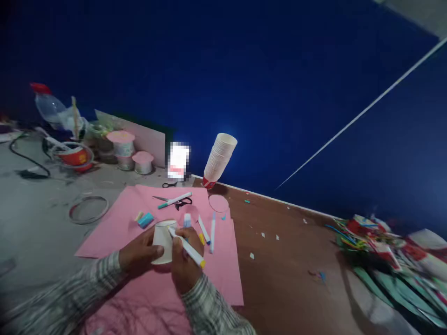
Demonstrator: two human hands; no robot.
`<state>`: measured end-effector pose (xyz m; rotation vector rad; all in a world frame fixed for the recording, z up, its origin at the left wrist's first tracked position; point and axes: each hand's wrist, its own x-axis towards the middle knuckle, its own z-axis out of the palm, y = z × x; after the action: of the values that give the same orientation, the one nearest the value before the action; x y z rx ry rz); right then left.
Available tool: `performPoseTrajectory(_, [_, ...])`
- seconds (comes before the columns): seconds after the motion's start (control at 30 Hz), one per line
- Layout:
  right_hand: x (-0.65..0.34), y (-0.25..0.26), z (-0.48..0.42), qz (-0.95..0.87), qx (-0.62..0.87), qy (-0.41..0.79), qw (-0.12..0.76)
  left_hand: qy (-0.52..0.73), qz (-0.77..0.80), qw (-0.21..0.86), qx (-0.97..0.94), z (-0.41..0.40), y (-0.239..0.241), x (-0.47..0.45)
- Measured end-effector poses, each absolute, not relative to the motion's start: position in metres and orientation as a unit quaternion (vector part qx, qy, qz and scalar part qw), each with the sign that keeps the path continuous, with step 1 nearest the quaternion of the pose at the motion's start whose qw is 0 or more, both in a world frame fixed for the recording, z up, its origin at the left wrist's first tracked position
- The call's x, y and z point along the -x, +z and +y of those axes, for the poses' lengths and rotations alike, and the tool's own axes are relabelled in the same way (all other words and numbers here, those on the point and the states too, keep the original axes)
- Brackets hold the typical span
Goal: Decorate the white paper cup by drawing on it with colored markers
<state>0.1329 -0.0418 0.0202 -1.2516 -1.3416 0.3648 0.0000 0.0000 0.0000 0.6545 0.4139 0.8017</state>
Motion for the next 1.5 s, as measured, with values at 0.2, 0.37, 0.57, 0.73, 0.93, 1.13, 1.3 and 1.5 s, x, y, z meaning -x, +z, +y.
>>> performPoseTrajectory(0.2, [-0.135, 0.022, -0.039, -0.552, 0.538, 0.166, 0.615, 0.389, 0.191, 0.842, -0.322, 0.004, -0.004, 0.001])
performPoseTrajectory(0.37, [-0.138, 0.02, -0.037, -0.539, 0.535, 0.18, 0.625, 0.393, 0.205, 0.824, -0.352, 0.008, -0.01, 0.005])
performPoseTrajectory(0.57, [-0.139, 0.02, -0.035, -0.515, 0.539, 0.208, 0.633, 0.39, 0.21, 0.814, -0.376, 0.011, -0.012, 0.009])
performPoseTrajectory(0.73, [-0.139, 0.018, -0.034, -0.503, 0.536, 0.223, 0.641, 0.38, 0.205, 0.815, -0.387, 0.012, -0.011, 0.01])
performPoseTrajectory(0.93, [-0.14, 0.019, -0.036, -0.502, 0.522, 0.241, 0.646, 0.408, 0.209, 0.817, -0.35, 0.011, -0.008, 0.008])
performPoseTrajectory(1.13, [-0.136, 0.026, -0.044, -0.542, 0.504, 0.229, 0.633, 0.423, 0.205, 0.823, -0.32, 0.01, -0.003, 0.005])
performPoseTrajectory(1.3, [-0.132, 0.028, -0.048, -0.591, 0.492, 0.195, 0.609, 0.423, 0.205, 0.821, -0.324, 0.01, -0.004, 0.003])
performPoseTrajectory(1.5, [-0.13, 0.029, -0.047, -0.609, 0.485, 0.183, 0.6, 0.413, 0.209, 0.818, -0.342, 0.01, -0.003, 0.003])
